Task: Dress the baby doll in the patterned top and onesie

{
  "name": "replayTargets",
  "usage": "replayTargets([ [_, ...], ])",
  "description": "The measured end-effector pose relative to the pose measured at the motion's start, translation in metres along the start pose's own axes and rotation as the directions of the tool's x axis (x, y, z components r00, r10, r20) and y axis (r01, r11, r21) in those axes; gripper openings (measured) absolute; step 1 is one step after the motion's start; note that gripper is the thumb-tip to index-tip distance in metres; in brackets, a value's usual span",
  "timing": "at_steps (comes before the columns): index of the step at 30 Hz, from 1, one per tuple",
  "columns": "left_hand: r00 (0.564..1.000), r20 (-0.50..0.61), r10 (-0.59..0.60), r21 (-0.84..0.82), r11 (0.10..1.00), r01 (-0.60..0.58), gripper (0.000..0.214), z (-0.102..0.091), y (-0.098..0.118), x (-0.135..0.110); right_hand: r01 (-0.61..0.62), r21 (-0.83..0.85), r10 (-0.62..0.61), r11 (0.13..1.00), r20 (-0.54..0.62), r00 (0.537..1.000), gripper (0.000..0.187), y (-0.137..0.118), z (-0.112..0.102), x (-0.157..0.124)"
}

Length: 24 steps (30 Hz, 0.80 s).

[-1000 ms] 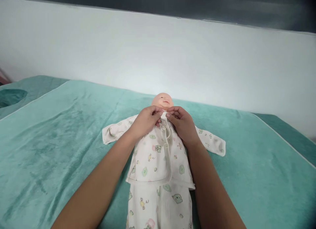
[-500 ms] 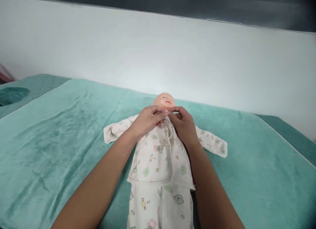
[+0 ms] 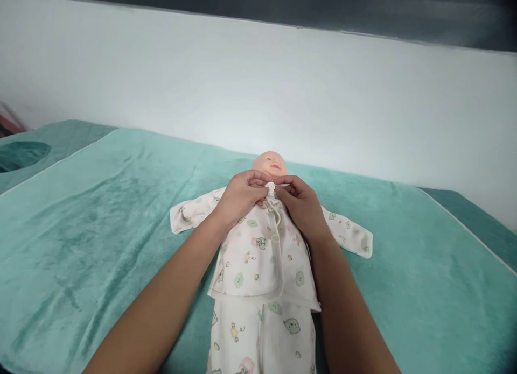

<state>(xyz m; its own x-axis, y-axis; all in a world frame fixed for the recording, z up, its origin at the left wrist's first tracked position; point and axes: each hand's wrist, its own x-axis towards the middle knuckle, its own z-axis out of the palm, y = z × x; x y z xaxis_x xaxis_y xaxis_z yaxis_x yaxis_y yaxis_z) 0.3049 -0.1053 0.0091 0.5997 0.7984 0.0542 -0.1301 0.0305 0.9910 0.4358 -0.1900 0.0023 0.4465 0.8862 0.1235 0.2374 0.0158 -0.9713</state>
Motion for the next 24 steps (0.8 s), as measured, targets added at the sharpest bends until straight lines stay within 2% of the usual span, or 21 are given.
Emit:
replayTargets([
  [8,0.998,0.051,0.046,-0.031,0.999,-0.044,0.021,-0.005,0.000,-0.002,0.026,0.024,-0.028,0.999,0.055,0.998,0.026,0.003,-0.004,-0.001],
  [13,0.998,-0.056,0.034,0.092,0.995,-0.028,0.020,-0.002,0.002,-0.003,0.019,0.067,-0.019,0.998,-0.002,1.000,0.028,0.003,-0.002,-0.001],
  [16,0.995,-0.082,0.052,0.171,0.985,-0.038,0.017,-0.002,0.003,-0.005,0.027,0.043,-0.023,0.999,-0.080,0.997,0.021,-0.005,0.001,-0.005],
  [18,0.995,-0.056,0.078,0.168,0.983,-0.068,0.015,-0.004,0.006,-0.007,0.075,-0.065,-0.081,0.995,-0.098,0.992,0.014,-0.014,0.001,-0.011],
  [20,0.995,-0.009,0.103,0.133,0.986,-0.101,0.014,-0.009,0.009,-0.011,0.115,-0.251,-0.129,0.961,-0.042,0.991,0.020,-0.026,0.000,-0.019],
  [22,0.994,0.061,0.095,0.129,0.986,-0.102,0.014,-0.014,0.014,-0.016,0.114,-0.448,-0.093,0.887,0.069,0.993,0.030,-0.037,-0.004,-0.028],
  [24,0.988,0.148,0.045,0.198,0.977,-0.074,0.015,-0.020,0.018,-0.022,0.102,-0.576,-0.017,0.811,0.151,0.988,0.034,-0.044,-0.008,-0.035],
])
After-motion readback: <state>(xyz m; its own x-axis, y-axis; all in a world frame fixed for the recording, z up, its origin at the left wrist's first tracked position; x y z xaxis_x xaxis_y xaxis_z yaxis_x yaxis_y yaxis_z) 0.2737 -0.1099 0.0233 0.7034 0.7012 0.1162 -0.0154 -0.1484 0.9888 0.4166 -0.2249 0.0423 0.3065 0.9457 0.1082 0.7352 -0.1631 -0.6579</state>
